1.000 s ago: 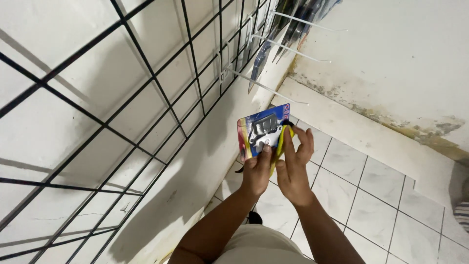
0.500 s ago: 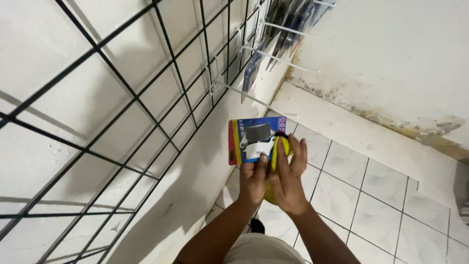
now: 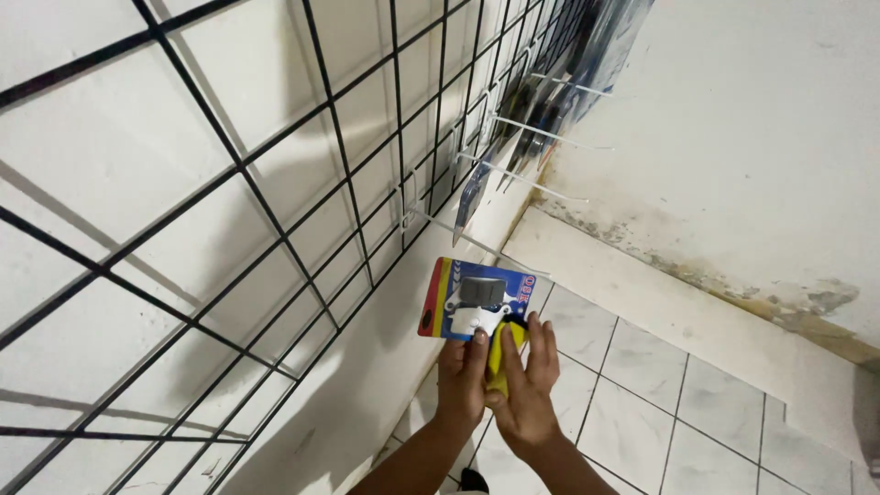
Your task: Clean and organize packaged automotive brake pads on a wire display rack.
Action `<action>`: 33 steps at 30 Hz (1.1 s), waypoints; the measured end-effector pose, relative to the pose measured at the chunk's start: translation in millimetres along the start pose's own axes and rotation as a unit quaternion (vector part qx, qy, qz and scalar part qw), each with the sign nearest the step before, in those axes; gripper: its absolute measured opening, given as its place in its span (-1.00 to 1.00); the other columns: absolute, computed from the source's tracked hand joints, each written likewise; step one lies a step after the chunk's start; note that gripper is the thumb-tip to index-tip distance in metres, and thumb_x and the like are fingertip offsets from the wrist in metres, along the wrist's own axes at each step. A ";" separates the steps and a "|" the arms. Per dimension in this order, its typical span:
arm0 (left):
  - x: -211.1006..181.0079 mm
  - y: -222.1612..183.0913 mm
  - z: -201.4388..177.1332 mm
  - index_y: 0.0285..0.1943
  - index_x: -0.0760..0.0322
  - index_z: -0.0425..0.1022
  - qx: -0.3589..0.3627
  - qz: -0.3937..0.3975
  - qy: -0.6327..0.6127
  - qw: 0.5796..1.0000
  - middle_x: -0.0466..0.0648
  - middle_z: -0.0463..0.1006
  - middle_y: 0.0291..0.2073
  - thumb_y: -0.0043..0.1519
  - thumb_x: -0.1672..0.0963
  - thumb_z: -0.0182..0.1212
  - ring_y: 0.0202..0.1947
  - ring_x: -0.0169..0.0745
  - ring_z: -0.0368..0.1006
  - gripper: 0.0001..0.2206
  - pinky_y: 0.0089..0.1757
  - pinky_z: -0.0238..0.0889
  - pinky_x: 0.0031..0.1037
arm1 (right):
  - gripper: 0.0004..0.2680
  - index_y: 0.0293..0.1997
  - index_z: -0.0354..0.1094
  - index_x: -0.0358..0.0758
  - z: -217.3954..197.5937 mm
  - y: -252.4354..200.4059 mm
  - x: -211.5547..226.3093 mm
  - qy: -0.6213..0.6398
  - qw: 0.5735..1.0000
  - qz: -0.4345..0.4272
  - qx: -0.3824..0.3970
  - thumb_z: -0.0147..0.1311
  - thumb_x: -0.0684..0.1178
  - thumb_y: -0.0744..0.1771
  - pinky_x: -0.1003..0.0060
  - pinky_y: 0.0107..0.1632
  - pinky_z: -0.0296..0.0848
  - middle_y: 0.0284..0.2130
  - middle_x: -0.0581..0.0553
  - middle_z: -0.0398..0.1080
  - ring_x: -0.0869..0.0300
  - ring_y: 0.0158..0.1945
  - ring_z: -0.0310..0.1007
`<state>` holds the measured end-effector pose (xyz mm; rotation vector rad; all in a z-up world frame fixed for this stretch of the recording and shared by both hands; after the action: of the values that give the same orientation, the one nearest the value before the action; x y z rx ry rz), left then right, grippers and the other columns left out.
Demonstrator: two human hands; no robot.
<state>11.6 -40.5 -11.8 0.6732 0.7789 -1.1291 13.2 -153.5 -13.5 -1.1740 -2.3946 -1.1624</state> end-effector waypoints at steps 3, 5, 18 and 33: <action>-5.4 2.1 -2.1 0.14 0.43 0.42 -0.018 -0.020 0.013 1.000 0.02 0.57 -0.18 0.36 0.09 0.01 -0.26 -0.37 0.43 -0.70 -0.22 0.27 -0.55 | -0.45 0.50 -0.04 -0.21 8.0 -5.1 -4.0 -0.059 0.998 -0.019 0.009 -0.53 0.38 0.43 -0.24 0.47 -0.33 0.53 -0.38 -0.40 -0.29 0.58 -0.49; -5.6 1.1 -4.4 -0.05 0.32 0.43 -0.006 0.021 0.074 0.997 -0.12 0.43 -0.37 0.40 0.09 -0.03 -0.38 -0.44 0.25 -0.80 -0.30 0.14 -0.54 | -0.50 0.49 0.00 -0.26 0.8 3.6 -3.4 -0.039 0.997 -0.054 -0.048 -0.54 0.28 0.46 -0.24 0.51 -0.36 0.54 -0.43 -0.36 -0.29 0.59 -0.41; -6.4 5.4 0.3 0.40 0.30 0.27 -0.026 -0.049 0.027 0.998 -0.01 0.46 0.08 0.35 0.00 0.11 -0.03 -0.21 0.36 -0.52 0.05 0.37 -0.04 | -0.54 0.49 0.10 0.19 -19.1 26.0 -41.3 -0.107 0.993 -0.046 -0.019 -0.35 0.38 0.41 -0.25 0.43 -0.51 0.54 -0.28 -0.42 -0.31 0.55 -0.68; -13.2 2.4 -2.9 0.16 0.38 0.37 0.038 -0.048 0.029 0.998 0.00 0.51 -0.17 0.37 0.08 0.07 -0.12 -0.15 0.54 -0.72 -0.04 0.50 -0.14 | -0.60 0.43 0.16 0.34 -44.4 30.7 -66.3 -0.176 0.976 -0.122 -0.022 -0.29 0.37 0.41 -0.33 0.36 -0.31 0.53 -0.25 -0.26 -0.34 0.54 -0.51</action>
<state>10.3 -30.5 -2.4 0.7428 0.8281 -1.2357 73.7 -212.6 -0.9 -1.2124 -2.8621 -1.1628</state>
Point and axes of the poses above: each hand's wrist, its own y-axis towards the middle knuckle, its own z-axis out of the palm, x = y × z, the point moved 1 cm from there along y, towards the middle knuckle
